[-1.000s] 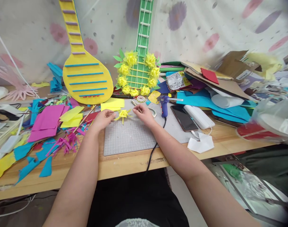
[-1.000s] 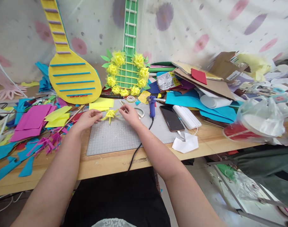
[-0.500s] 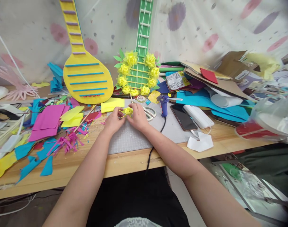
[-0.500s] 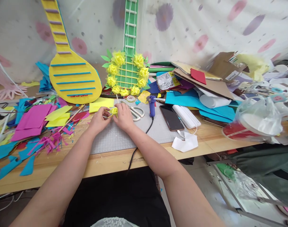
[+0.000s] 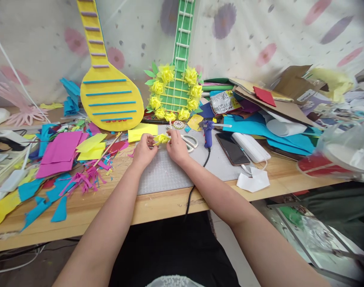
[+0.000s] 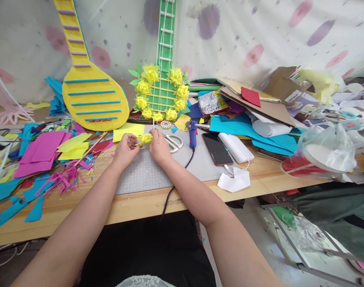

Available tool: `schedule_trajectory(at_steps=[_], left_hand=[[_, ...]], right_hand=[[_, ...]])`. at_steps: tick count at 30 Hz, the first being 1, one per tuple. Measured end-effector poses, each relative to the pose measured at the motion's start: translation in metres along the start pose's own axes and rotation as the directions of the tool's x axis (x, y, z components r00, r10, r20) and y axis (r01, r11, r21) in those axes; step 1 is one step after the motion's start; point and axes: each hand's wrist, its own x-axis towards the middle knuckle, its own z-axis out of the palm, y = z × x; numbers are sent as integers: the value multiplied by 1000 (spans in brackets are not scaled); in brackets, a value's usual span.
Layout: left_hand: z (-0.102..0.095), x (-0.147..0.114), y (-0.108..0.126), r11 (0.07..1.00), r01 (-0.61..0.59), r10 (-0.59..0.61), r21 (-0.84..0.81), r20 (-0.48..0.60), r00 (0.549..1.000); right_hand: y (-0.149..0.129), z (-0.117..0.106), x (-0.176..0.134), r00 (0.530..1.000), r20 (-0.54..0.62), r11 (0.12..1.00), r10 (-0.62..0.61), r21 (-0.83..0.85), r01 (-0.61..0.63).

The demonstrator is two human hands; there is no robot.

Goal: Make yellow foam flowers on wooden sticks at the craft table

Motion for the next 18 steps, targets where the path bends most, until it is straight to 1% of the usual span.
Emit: schedule_trajectory(at_steps=[4,9,12,15,18], left_hand=[[0,3,-6,998,25,-27,-56,-39,999],[0,4,-7,995,21,-25,-96,-36,999],[1,3,-7,995,13,-14,-101,-13,1000],[4,2,-9,995,2,0,-98,22,1000],[7,2,-9,994,2,-1,-106,5,1000]], right_hand=[[3,-4,2,1000,-6,999,20,36,-20],[4,-5,2,999,25,999,21,28,-22],[5,-5,2,1000,23,999,17,29,-17],[6,-5,3,999,-13,999,-45,15,45],[3,-6,2,985,-39,986,-168,4,168]])
